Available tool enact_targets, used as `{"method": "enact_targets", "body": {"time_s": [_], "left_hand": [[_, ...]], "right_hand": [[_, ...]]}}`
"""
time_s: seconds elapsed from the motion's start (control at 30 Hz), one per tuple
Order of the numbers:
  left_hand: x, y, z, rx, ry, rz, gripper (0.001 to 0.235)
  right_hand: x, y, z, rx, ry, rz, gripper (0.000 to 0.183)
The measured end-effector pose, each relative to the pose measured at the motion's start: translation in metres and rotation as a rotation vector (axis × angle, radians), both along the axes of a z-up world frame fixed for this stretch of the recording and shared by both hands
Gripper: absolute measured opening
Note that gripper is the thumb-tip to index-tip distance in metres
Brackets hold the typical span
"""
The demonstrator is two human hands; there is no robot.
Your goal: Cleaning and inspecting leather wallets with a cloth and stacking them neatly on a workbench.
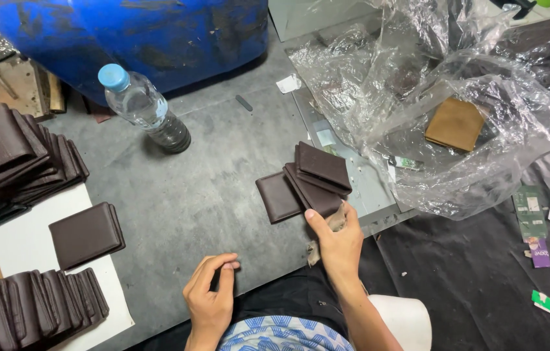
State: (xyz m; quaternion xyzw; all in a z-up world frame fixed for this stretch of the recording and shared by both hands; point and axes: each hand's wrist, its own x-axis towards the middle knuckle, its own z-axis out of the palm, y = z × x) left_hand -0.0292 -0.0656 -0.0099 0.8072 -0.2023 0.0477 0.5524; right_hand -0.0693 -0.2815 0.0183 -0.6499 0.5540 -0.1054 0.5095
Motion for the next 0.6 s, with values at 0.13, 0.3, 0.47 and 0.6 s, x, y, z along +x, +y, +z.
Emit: {"method": "enact_targets", "body": {"time_s": [0.13, 0.3, 0.47, 0.6], "left_hand": [[-0.001, 0.001, -0.004, -0.021, 0.125, 0.048, 0.016], [-0.001, 0.005, -0.002, -0.154, 0.386, -0.070, 0.031], [-0.012, 0.010, -0.010, -0.600, 0.680, -0.176, 0.087], [-0.007, 0.017, 0.010, -1.002, 0.774, -0.088, 0.071]], "right_hand": [[-0.017, 0.019, -0.006, -0.042, -0.233, 0.011, 0.078], [-0.035, 0.062, -0.022, 0.119, -0.564, 0.156, 0.079], [-0.032, 0.096, -0.005, 0.126, -0.477, 0.437, 0.096], [-0.024, 0.113, 0.012, 0.124, -0.188, 0.750, 0.104]]}}
